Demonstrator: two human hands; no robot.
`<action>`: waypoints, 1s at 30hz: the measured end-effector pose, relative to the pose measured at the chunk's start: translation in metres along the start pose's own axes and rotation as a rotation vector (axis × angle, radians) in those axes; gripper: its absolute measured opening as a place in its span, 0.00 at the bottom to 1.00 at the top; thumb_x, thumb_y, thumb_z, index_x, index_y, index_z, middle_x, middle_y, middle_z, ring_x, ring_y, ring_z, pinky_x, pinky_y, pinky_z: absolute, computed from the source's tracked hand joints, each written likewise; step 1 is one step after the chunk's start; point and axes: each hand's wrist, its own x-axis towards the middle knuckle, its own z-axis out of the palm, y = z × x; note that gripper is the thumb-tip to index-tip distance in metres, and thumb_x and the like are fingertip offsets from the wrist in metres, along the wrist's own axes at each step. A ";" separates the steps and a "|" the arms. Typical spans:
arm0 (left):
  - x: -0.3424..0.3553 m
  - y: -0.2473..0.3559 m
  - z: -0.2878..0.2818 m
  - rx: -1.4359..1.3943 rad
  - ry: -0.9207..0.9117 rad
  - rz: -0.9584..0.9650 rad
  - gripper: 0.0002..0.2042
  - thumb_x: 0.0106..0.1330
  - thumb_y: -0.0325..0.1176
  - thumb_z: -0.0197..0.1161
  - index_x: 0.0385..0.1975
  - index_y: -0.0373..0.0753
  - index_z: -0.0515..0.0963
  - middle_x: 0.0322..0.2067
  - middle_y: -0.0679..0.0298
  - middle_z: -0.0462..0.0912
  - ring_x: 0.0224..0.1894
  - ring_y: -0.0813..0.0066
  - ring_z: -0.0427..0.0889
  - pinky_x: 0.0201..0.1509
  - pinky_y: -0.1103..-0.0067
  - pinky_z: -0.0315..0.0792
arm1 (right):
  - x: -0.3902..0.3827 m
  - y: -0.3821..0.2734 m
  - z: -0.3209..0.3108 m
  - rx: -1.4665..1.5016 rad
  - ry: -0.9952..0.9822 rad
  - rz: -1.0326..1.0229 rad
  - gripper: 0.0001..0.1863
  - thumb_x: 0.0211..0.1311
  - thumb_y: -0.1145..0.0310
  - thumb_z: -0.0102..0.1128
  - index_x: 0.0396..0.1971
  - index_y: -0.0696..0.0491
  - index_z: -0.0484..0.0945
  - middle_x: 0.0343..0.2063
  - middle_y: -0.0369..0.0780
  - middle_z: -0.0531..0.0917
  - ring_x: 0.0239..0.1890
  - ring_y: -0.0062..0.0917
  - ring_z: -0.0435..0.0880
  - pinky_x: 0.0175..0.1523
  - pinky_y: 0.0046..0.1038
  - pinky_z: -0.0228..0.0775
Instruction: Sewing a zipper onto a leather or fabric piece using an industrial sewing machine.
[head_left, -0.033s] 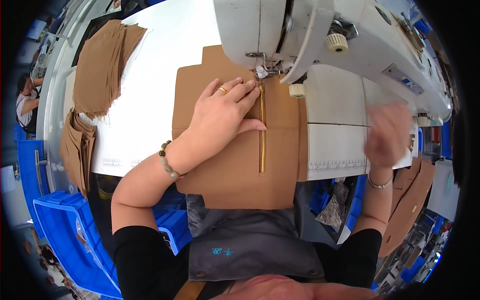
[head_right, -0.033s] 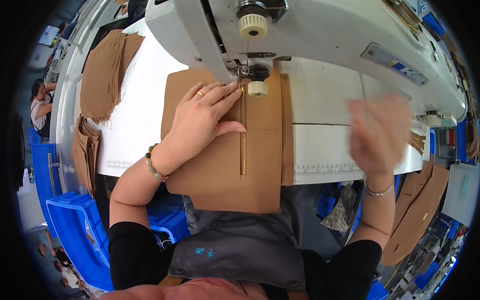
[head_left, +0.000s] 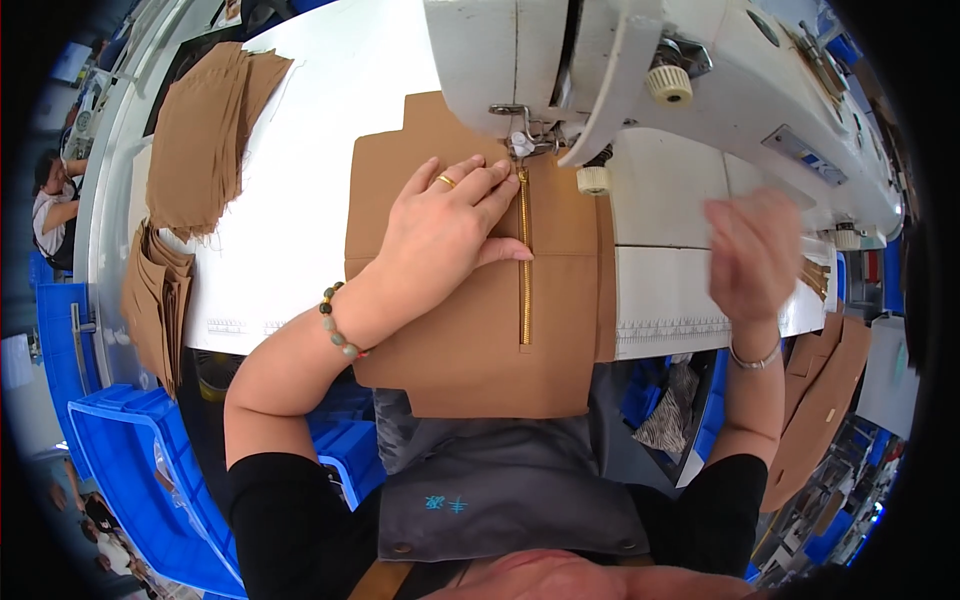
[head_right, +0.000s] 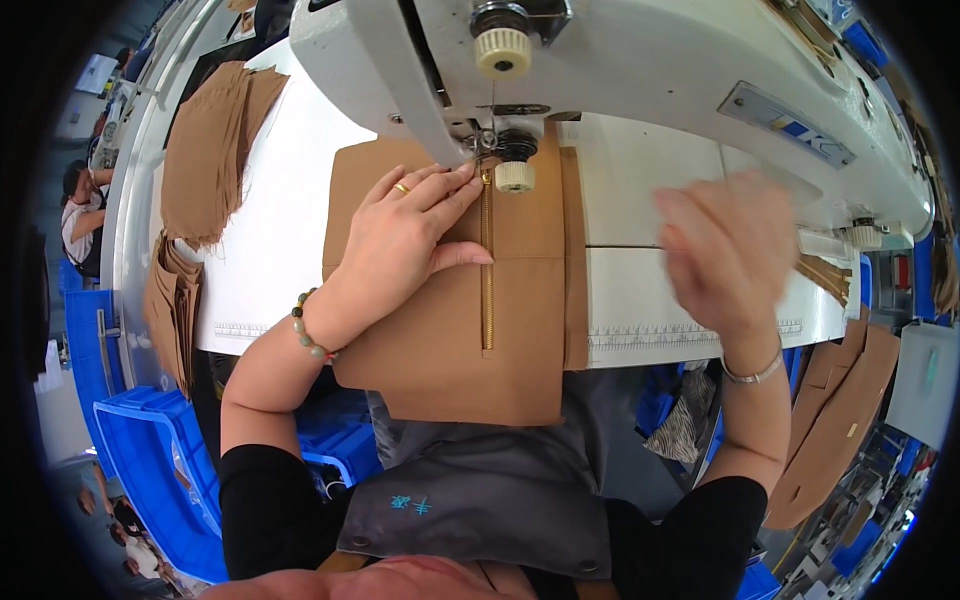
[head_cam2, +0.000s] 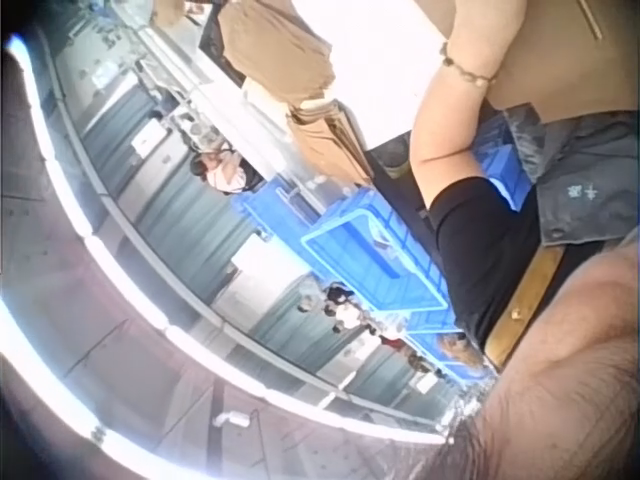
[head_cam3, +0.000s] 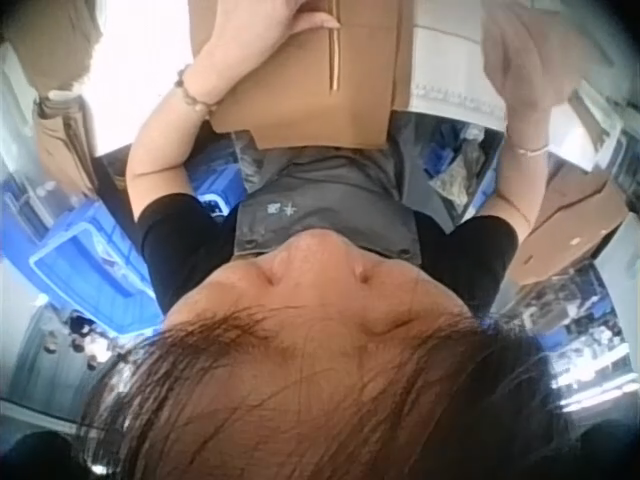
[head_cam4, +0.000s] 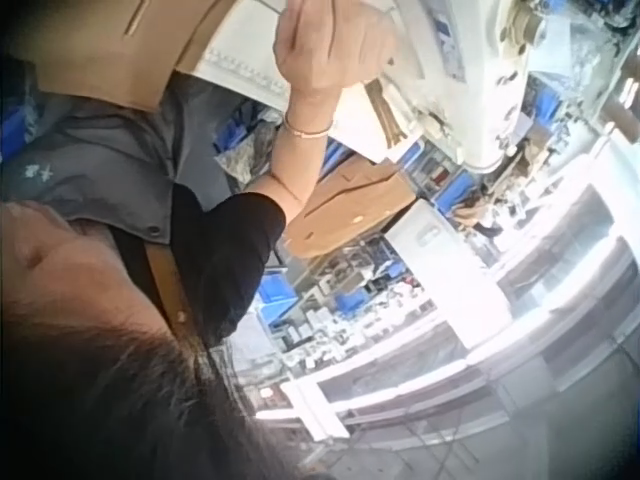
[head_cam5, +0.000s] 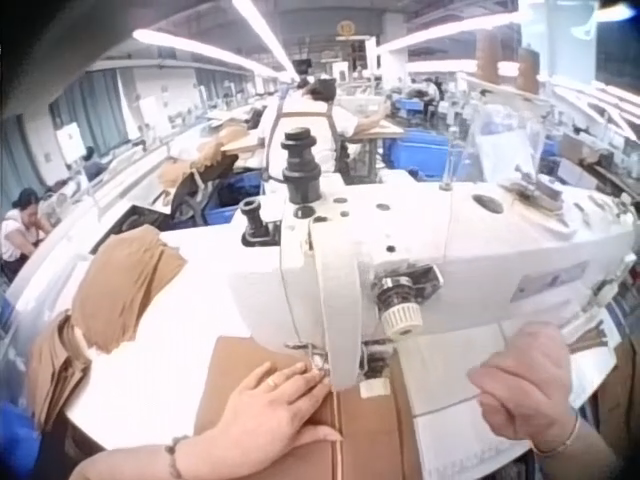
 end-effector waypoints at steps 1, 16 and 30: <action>0.000 0.000 0.000 0.007 0.003 0.007 0.34 0.60 0.59 0.66 0.58 0.37 0.82 0.60 0.61 0.83 0.64 0.61 0.79 0.69 0.59 0.71 | 0.012 -0.006 0.013 0.062 -0.038 0.022 0.09 0.58 0.72 0.71 0.39 0.54 0.84 0.32 0.40 0.85 0.34 0.36 0.82 0.42 0.37 0.73; 0.001 -0.003 0.000 -0.008 -0.016 0.004 0.34 0.60 0.59 0.67 0.58 0.36 0.82 0.59 0.60 0.82 0.64 0.60 0.79 0.69 0.57 0.70 | 0.043 -0.010 0.087 0.410 -0.048 0.581 0.08 0.69 0.67 0.64 0.37 0.51 0.90 0.27 0.40 0.89 0.26 0.33 0.83 0.35 0.31 0.74; -0.008 0.011 -0.004 0.097 0.051 0.047 0.26 0.59 0.53 0.70 0.55 0.46 0.85 0.54 0.65 0.84 0.60 0.65 0.81 0.66 0.59 0.74 | 0.020 -0.027 0.109 0.432 -0.260 0.178 0.10 0.66 0.58 0.67 0.40 0.46 0.91 0.28 0.39 0.79 0.38 0.37 0.77 0.46 0.38 0.69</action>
